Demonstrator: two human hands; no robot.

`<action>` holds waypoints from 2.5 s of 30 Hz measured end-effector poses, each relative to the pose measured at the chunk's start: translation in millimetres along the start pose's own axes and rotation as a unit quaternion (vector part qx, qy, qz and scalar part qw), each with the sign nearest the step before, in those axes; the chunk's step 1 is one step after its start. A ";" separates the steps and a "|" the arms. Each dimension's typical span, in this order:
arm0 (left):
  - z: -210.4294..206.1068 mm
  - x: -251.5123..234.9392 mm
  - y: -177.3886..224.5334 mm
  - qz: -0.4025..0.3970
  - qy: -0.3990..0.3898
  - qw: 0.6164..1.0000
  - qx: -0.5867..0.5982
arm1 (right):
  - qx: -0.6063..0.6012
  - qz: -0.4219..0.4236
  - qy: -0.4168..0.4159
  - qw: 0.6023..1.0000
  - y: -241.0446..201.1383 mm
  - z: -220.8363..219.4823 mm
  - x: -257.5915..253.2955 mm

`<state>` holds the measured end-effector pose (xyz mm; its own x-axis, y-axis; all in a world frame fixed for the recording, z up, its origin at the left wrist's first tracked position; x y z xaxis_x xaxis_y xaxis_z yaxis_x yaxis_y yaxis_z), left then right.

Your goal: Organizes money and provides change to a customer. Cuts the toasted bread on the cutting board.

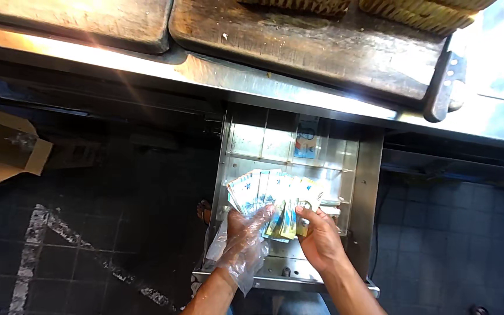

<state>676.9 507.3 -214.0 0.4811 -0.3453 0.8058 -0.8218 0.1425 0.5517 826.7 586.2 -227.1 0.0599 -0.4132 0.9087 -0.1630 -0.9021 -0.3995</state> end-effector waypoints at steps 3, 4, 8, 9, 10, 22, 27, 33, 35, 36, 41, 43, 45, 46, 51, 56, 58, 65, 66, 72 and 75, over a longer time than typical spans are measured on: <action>1.3 -0.3 0.4 0.010 -0.018 1.000 0.015 | -0.014 -0.004 -0.019 1.000 0.3 -3.0 -0.1; 1.6 -0.3 0.7 0.012 -0.022 1.000 0.015 | -0.019 -0.007 -0.024 0.999 0.8 -4.0 -0.2; 3.0 -1.0 -0.6 0.019 -0.046 0.998 0.031 | -0.041 -0.021 -0.029 0.999 3.8 -5.9 -1.4; 3.8 -1.1 -1.0 0.019 -0.054 0.998 0.036 | -0.047 -0.024 -0.028 0.998 4.7 -6.2 -1.4; 4.2 -1.2 -1.4 0.018 -0.059 0.997 0.040 | -0.051 -0.025 -0.026 0.998 5.5 -6.6 -1.6; -4.3 3.0 12.0 -0.138 0.033 0.984 -0.104 | -0.002 0.018 -0.015 1.000 -5.6 -0.6 2.6; -5.9 1.8 16.3 -0.143 0.054 0.983 -0.099 | 0.098 0.142 -0.011 0.985 -44.1 9.2 5.4; -6.9 1.6 22.4 -0.192 0.066 0.977 -0.057 | 0.223 0.322 -0.043 0.919 -110.1 1.8 2.9; -5.5 1.7 29.0 -0.187 0.090 0.977 -0.042 | 0.367 0.421 -0.047 0.828 -132.6 3.3 2.3; -2.3 1.6 33.8 -0.184 0.098 0.977 -0.043 | 0.452 0.471 -0.054 0.756 -141.7 4.8 -0.8; 17.5 -0.8 60.6 -0.215 0.113 0.968 -0.062 | 0.696 0.488 -0.130 0.510 -132.8 -6.4 -30.3; 27.3 -3.9 64.0 -0.218 0.125 0.966 -0.059 | 0.728 0.445 -0.141 0.501 -124.4 -10.6 -36.0; 36.4 -6.9 65.0 -0.220 0.131 0.965 -0.052 | 0.753 0.404 -0.129 0.503 -120.0 -11.8 -39.7; 40.1 -7.1 65.7 -0.218 0.131 0.966 -0.048 | 0.770 0.380 -0.121 0.498 -117.8 -11.2 -41.7; 55.2 1.2 80.1 -0.242 0.132 0.961 -0.027 | 0.701 0.459 -0.076 0.541 -119.0 -6.6 -22.3; 67.3 11.9 107.4 -0.267 0.136 0.954 0.002 | 0.654 0.494 -0.155 0.551 -49.9 -73.6 25.2; 68.2 14.3 114.9 -0.271 0.141 0.952 0.004 | 0.733 0.448 -0.181 0.479 -7.1 -98.4 13.0; 59.8 19.3 90.8 -0.245 0.102 0.964 0.004 | 0.592 0.475 -0.133 0.638 -9.5 -67.9 28.8; 54.8 19.6 82.6 -0.237 0.093 0.967 0.005 | 0.502 0.443 -0.135 0.731 -16.5 -59.2 35.6; 18.2 17.5 29.5 -0.130 0.038 0.991 -0.017 | 0.290 0.200 -0.134 0.926 -12.2 -47.3 29.4; 17.6 14.8 22.5 -0.123 0.019 0.991 -0.048 | 0.307 0.207 -0.114 0.922 -15.5 -33.7 24.1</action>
<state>660.3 489.0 -193.4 0.6755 -0.3458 0.6513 -0.6464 0.1473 0.7486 797.4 594.4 -194.9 0.3341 -0.6898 0.6423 0.3661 -0.5330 -0.7629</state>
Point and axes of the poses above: each hand's wrist, its own x-axis away from the middle knuckle, its own z-axis out of the back of the hand, y = z × x, the point moved 5 cm from there along -x, towards the middle knuckle, and after that the axes turned 5 degrees about x, right-handed, at the moved point
